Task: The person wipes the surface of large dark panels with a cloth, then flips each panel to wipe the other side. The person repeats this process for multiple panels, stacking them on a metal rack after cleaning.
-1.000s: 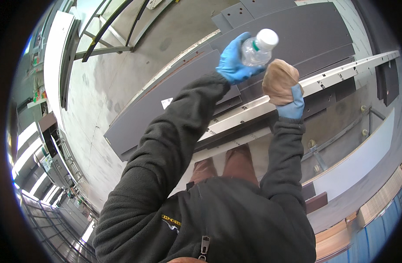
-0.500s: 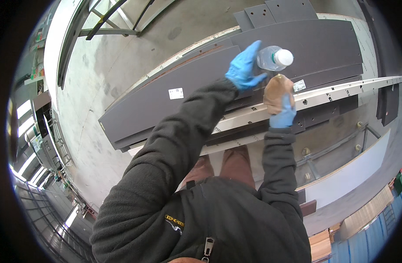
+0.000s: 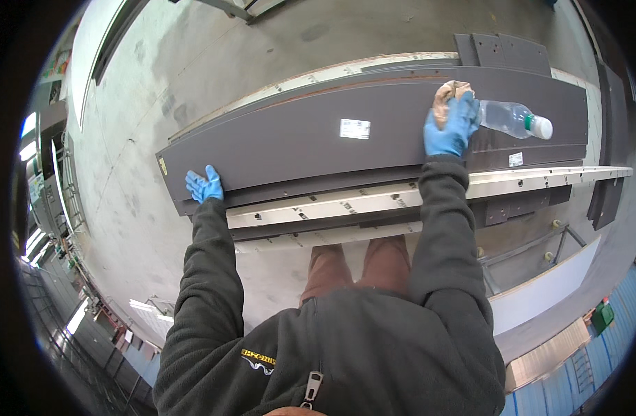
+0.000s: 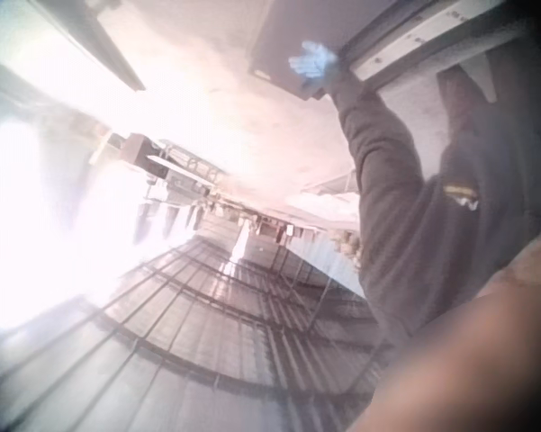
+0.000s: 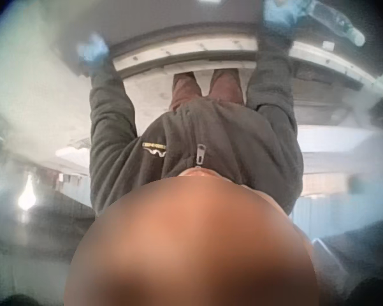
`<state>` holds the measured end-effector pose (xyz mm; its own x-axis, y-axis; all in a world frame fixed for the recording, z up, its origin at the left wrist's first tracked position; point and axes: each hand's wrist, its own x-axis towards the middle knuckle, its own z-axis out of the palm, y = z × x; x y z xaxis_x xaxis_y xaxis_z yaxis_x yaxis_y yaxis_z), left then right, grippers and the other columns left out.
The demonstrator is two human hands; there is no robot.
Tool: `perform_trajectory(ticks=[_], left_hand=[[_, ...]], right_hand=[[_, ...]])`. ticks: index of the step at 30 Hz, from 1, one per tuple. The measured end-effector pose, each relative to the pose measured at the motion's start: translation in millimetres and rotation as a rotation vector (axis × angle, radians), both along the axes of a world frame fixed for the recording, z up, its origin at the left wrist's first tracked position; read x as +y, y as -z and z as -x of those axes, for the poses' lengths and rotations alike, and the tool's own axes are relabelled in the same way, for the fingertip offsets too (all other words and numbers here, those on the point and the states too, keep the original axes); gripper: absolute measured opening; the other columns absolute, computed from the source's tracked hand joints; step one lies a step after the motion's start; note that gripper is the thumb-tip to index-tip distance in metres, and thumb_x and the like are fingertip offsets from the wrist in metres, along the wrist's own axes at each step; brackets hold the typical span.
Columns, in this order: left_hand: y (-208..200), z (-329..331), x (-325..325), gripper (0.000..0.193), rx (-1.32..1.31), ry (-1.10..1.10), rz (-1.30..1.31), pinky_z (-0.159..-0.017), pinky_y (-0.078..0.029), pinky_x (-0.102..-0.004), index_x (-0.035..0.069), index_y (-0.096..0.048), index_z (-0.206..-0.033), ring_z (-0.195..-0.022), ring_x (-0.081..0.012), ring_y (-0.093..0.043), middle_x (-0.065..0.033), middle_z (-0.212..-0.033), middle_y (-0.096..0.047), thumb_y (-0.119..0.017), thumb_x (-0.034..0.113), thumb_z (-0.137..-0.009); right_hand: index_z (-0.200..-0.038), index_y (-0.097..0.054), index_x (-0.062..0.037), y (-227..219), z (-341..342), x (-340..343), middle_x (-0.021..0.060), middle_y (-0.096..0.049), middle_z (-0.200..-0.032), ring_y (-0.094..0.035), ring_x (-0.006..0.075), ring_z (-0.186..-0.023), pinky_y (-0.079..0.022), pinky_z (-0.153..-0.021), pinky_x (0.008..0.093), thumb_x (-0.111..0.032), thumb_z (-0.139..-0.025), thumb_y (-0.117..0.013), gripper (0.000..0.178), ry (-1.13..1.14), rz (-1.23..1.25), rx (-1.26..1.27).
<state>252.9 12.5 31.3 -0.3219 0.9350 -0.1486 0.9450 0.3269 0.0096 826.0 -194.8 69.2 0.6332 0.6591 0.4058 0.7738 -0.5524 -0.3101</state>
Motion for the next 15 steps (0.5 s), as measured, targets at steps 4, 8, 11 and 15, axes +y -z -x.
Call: perform_trajectory(ticks=[4, 8, 11, 15], left_hand=[[17.6, 24.4, -2.1, 0.114, -0.026, 0.028, 0.157, -0.129, -0.005, -0.0586, 0.006, -0.004, -0.17, -0.162, -0.046, 0.0, -0.0236, -0.176, -0.001, -0.044, 0.081, -0.094], [15.7, 33.5, -1.8, 0.12, -0.123, 0.06, 0.21, -0.128, -0.005, -0.0598, 0.005, -0.001, -0.169, -0.161, -0.0496, 0.003, -0.0265, -0.175, 0.001, -0.048, 0.083, -0.091], [13.0, 35.6, 0.1, 0.121, -0.123, 0.099, 0.236, -0.127, -0.006, -0.0632, 0.004, 0.0, -0.169, -0.16, -0.0526, 0.001, -0.0277, -0.175, 0.001, -0.051, 0.082, -0.091], [7.4, 32.2, -0.7, 0.122, -0.17, 0.075, 0.276, -0.127, -0.004, -0.0634, 0.005, 0.002, -0.169, -0.16, -0.0528, 0.004, -0.0272, -0.175, 0.005, -0.053, 0.08, -0.091]], right_hand=[[-0.105, -0.062, -0.0027, 11.8, 111.3, 102.0, 0.0157, -0.061, -0.102, -0.063, 0.0306, -0.098, -0.051, -0.086, 0.0444, -0.02, -0.091, -0.066, 0.023, -0.137, 0.083, 0.019], [-0.097, -0.065, -0.0074, 7.5, 300.8, 220.8, 0.0111, -0.063, -0.091, -0.065, 0.0291, -0.086, -0.053, -0.076, 0.0446, -0.02, -0.077, -0.075, 0.025, -0.55, 0.028, 0.081], [-0.154, -0.045, -0.002, 11.1, 419.1, 247.0, 0.0224, -0.033, -0.168, -0.025, 0.0319, -0.16, -0.017, -0.13, 0.0487, -0.039, -0.096, -0.062, 0.071, -0.799, 0.288, 0.116], [-0.157, -0.039, -0.0009, 36.2, 393.3, 236.2, 0.0256, -0.03, -0.167, -0.022, 0.0395, -0.159, -0.013, -0.131, 0.0535, -0.034, -0.094, -0.063, 0.076, -0.978, 0.325, 0.213]])
